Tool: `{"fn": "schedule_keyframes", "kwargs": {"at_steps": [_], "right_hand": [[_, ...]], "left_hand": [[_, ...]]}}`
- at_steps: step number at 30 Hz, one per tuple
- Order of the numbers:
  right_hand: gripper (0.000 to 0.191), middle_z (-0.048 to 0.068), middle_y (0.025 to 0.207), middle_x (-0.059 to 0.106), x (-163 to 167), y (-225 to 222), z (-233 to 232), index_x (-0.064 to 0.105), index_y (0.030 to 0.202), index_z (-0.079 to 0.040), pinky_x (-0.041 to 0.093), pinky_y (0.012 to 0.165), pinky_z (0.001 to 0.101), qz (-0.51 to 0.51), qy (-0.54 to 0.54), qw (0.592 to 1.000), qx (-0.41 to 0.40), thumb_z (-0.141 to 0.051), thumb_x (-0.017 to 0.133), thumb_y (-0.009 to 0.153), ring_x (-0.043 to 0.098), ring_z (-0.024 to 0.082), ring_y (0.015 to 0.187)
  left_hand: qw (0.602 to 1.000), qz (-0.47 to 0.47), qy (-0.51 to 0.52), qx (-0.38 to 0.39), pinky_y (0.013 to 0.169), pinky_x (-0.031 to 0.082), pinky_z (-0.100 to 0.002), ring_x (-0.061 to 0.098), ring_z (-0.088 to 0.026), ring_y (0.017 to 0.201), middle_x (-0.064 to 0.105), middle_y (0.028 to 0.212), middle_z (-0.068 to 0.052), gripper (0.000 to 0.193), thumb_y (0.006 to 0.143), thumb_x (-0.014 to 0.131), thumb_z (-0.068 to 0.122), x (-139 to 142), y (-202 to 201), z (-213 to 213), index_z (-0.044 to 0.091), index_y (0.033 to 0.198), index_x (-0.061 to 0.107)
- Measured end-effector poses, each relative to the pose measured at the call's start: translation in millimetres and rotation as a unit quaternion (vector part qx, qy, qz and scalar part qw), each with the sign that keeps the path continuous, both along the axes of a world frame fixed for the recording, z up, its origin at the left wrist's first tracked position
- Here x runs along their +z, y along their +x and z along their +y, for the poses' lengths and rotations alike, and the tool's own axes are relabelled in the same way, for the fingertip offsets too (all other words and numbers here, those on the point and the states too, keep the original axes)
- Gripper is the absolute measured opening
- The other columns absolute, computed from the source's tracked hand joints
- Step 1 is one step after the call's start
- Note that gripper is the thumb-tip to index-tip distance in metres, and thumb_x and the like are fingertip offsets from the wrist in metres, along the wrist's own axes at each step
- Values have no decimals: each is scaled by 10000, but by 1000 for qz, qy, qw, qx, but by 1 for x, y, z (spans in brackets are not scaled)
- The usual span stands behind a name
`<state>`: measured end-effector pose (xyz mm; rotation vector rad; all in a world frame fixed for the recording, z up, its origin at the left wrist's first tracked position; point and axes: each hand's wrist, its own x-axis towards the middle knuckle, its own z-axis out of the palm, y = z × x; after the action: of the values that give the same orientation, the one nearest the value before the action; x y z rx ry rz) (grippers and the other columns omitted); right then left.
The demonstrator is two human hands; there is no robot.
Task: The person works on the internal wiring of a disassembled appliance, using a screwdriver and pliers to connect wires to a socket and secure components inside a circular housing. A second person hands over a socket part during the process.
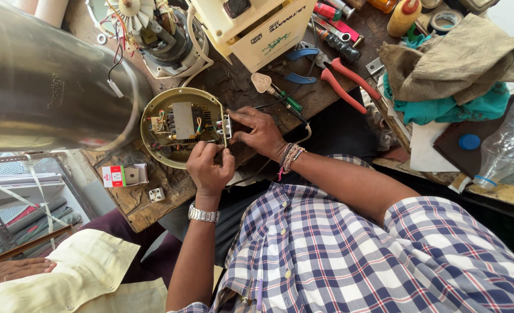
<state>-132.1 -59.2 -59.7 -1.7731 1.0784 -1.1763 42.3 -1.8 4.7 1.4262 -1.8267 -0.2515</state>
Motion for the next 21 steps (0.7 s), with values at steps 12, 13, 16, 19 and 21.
{"fn": "schedule_keyframes", "kwargs": {"at_steps": [12, 13, 16, 19, 21], "right_hand": [[632, 98, 1219, 695, -1, 0, -3, 647, 1386, -113, 593, 894, 324, -13, 9, 1000, 11, -95, 854, 789, 717, 230, 1050], [632, 93, 1218, 695, -1, 1, -3, 643, 1392, -117, 601, 885, 316, -13, 25, 1000, 12, -96, 846, 794, 722, 219, 1038], [645, 93, 1206, 695, -1, -1, -2, 636, 1395, -113, 598, 874, 319, -2, 21, 1000, 10, -113, 864, 792, 719, 213, 1025], [642, 89, 1217, 697, -1, 0, -2, 634, 1404, -114, 604, 879, 314, -4, 20, 1000, 14, -107, 852, 799, 725, 205, 1028], [635, 85, 1222, 699, 0, 0, -2, 633, 1409, -118, 613, 881, 304, -9, 27, 999, 16, -106, 839, 808, 730, 200, 1029]], "left_hand": [[999, -8, -31, 20, 597, 496, -399, 612, -292, 673, 585, 772, -111, 92, 789, 732, 68, -3, -4, -1, 20, 792, 653], [999, -13, -34, 26, 582, 490, -397, 608, -288, 660, 584, 763, -109, 95, 788, 732, 66, -4, -4, -1, 18, 783, 651], [999, -14, -45, 21, 579, 490, -390, 604, -283, 660, 584, 772, -112, 96, 801, 732, 66, -5, -4, -1, 11, 788, 654], [999, -8, -46, 20, 577, 496, -383, 612, -270, 661, 588, 766, -102, 76, 798, 730, 65, -6, -3, -1, 15, 798, 673], [999, -10, -48, 20, 576, 498, -382, 611, -269, 660, 587, 763, -101, 74, 793, 730, 65, -6, -2, -1, 14, 800, 678]]}}
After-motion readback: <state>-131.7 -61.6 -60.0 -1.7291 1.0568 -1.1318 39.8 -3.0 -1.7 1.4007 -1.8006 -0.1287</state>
